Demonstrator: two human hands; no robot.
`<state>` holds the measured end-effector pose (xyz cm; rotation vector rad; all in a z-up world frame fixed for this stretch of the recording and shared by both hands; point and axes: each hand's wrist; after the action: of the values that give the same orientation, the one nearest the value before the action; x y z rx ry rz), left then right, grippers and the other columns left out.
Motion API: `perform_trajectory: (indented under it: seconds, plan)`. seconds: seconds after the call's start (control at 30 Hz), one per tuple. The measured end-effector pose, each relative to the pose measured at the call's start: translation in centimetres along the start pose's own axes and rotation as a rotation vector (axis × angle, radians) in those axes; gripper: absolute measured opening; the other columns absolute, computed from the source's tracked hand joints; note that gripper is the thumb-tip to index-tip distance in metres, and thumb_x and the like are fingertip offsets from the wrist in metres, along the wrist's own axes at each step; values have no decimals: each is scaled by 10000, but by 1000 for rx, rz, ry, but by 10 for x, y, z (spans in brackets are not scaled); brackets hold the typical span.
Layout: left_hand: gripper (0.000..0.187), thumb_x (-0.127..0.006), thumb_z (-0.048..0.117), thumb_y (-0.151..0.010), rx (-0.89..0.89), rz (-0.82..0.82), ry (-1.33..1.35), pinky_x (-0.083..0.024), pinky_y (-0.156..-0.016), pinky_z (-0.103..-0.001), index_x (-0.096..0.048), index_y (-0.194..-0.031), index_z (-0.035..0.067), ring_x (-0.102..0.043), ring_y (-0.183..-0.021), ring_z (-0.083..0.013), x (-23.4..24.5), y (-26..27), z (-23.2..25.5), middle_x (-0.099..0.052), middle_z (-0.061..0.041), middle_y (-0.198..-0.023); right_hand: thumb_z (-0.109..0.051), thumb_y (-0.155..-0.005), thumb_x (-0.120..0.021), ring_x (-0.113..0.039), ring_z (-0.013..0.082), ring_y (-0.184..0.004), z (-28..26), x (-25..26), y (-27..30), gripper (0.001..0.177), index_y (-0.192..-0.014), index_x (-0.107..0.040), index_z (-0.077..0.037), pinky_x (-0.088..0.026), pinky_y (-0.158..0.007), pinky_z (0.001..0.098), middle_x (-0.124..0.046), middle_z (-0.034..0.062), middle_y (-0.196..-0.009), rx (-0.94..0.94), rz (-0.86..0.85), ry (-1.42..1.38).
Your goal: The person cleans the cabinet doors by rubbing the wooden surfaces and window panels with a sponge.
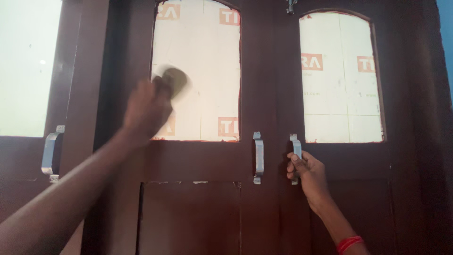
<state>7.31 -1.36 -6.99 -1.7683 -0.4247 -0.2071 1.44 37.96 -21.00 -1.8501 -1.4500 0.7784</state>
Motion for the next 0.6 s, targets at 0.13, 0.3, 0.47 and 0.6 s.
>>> perform_trajectory:
  seconds: [0.13, 0.3, 0.47, 0.6]
  plan:
    - [743, -635, 241, -926, -46, 514, 68, -579, -763, -539, -342, -1546, -44, -573, -1064, -445, -19, 7, 2, -518, -342, -1225, -288, -1019, -576, -593, 147, -635, 0, 0, 0, 313, -1130, -686, -18, -518, -623, 313, -619, 58, -717, -5, -11, -32]
    - [485, -495, 395, -1163, 347, 143, 660, -529, -943, -556, -540, -1422, -13, -624, -1144, -448, -13, 30, -24, -619, -290, -1245, -292, -1016, -560, -607, 147, -633, 5, 0, -3, 326, -1125, -682, -10, -530, -615, 311, -633, 50, -716, 17, -9, -2]
    - [746, -572, 240, -1009, 124, 432, 82, -510, -947, -540, -273, -1609, -88, -492, -1193, -470, -18, 47, -35, -392, -378, -1396, -299, -1010, -586, -602, 151, -644, 4, -1, -3, 335, -1131, -689, -4, -514, -627, 309, -626, 49, -720, 9, 3, -19]
    - [813, -616, 293, -903, 113, 390, 172, -474, -951, -567, -293, -1533, -106, -463, -1187, -503, -29, 80, -28, -372, -385, -1373, -302, -1017, -571, -602, 146, -660, 2, -1, -1, 327, -1143, -682, -21, -529, -646, 304, -621, 42, -720, 7, -2, 0]
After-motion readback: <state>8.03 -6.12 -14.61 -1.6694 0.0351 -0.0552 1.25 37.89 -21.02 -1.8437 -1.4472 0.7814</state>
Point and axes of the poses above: each hand's wrist, its own y-axis away from the middle knuckle, its own x-axis out of the back of the hand, z = x × y
